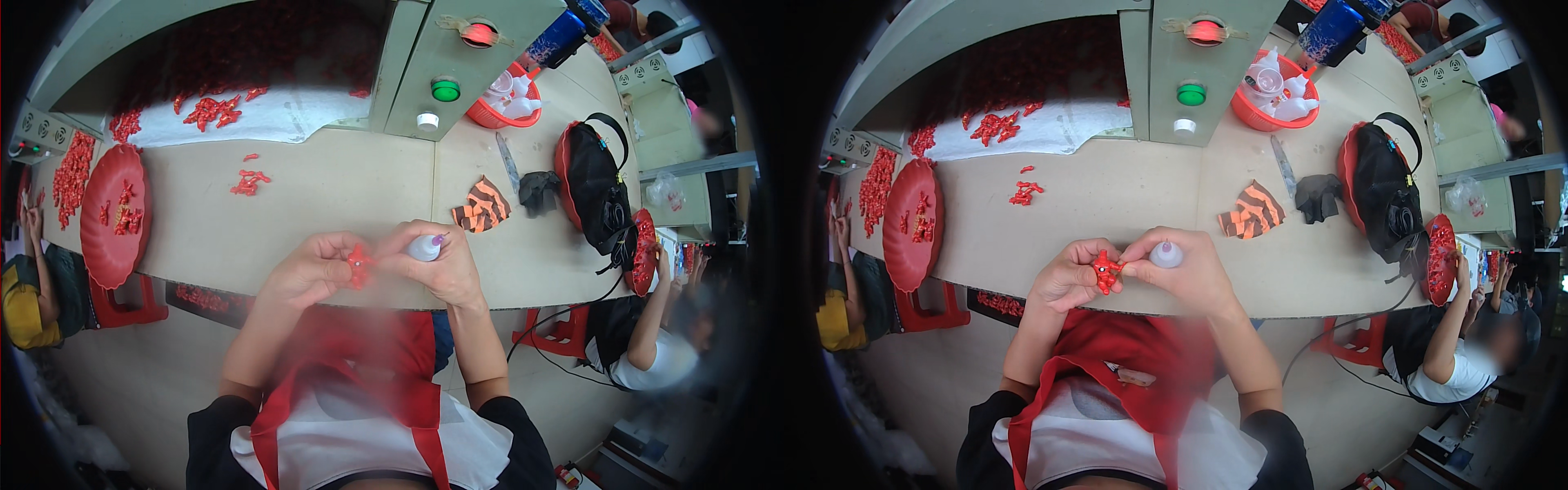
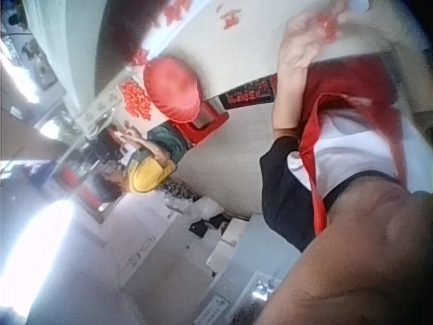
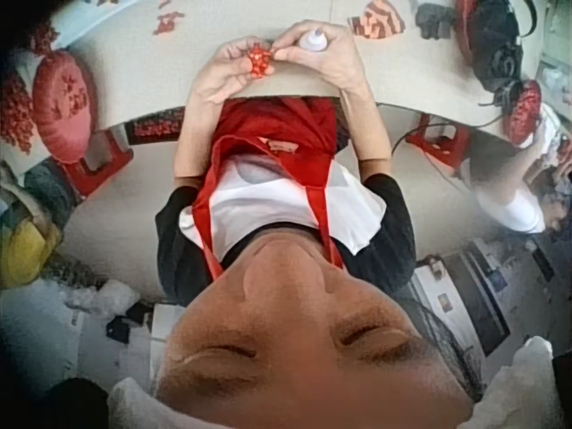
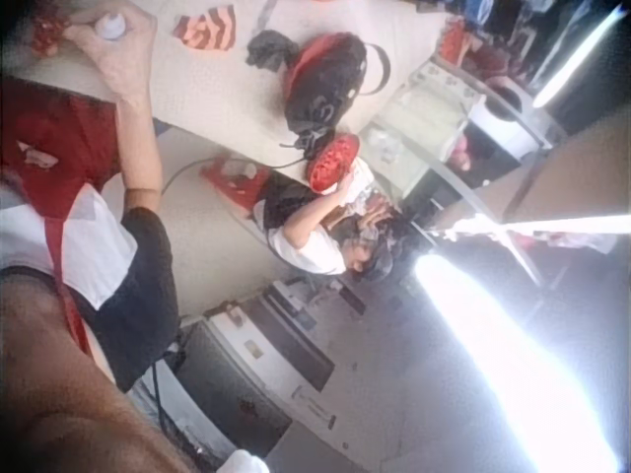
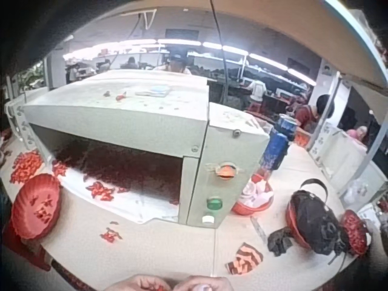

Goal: The person assembles plastic toy figurines by applying glue from a dispenser bottle and attaching small parts onto each figurine by hand.

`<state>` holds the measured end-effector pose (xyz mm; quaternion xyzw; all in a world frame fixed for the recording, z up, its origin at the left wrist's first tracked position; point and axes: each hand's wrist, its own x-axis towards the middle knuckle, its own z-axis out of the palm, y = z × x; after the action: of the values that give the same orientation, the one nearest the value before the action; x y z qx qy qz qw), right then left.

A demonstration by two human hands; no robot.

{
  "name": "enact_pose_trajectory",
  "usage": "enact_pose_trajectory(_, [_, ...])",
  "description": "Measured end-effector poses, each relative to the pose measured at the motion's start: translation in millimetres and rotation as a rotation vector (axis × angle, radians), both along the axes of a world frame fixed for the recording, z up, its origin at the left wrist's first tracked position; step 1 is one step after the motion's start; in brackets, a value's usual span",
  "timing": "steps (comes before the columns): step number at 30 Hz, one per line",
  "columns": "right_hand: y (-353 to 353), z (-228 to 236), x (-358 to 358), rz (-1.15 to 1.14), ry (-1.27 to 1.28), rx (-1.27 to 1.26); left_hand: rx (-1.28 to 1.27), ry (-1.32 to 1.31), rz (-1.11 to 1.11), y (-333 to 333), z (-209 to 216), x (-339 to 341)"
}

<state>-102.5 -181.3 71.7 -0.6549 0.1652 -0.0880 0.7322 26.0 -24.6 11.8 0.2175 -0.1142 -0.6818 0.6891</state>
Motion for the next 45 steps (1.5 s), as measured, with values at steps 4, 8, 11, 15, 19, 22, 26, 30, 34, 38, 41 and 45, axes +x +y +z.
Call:
enact_pose_trajectory(4, [-1, -1, 0, -0.023, 0.022, 0.051, -0.027, 0.142, -0.012, -4, -7, -4])
enact_pose_trajectory(8, [-1, -3, 1, -0.031, 0.004, 0.071, -0.008, 0.173, -0.012, -4, -11, -7])
enact_pose_trajectory(11, [1, -5, 2, -0.04, 0.028, 0.111, -0.037, 0.234, -0.005, -2, -16, -9])
enact_pose_trajectory(15, [-4, -6, 1, -0.071, 0.05, 0.16, -0.057, 0.32, -0.054, -7, -21, -11])
enact_pose_trajectory(19, [-12, -14, -1, -0.059, 0.057, 0.227, -0.08, 0.291, -0.069, -13, -24, -12])
enact_pose_trajectory(22, [-20, -18, -1, -0.076, 0.086, 0.239, -0.043, 0.261, -0.08, -18, -18, -8])
enact_pose_trajectory(26, [-43, -13, -4, -0.049, -0.013, 0.129, 0.002, 0.166, -0.067, -35, -14, 0])
enact_pose_trajectory(30, [-66, -18, 11, 0.077, -0.083, 0.068, 0.1, 0.077, -0.017, -45, 9, 11])
enact_pose_trajectory(34, [-66, -10, 12, 0.049, -0.051, 0.219, 0.041, 0.194, -0.088, -51, -16, 28])
enact_pose_trajectory(38, [-68, -14, 6, 0.033, 0.018, 0.195, 0.026, 0.294, -0.126, -55, -21, 21])
enact_pose_trajectory(41, [-69, -12, 7, 0.059, -0.005, 0.213, -0.008, 0.268, -0.119, -57, -17, 20])
enact_pose_trajectory(45, [-68, -21, 12, 0.083, -0.062, 0.299, 0.043, 0.222, -0.08, -50, -29, 24])
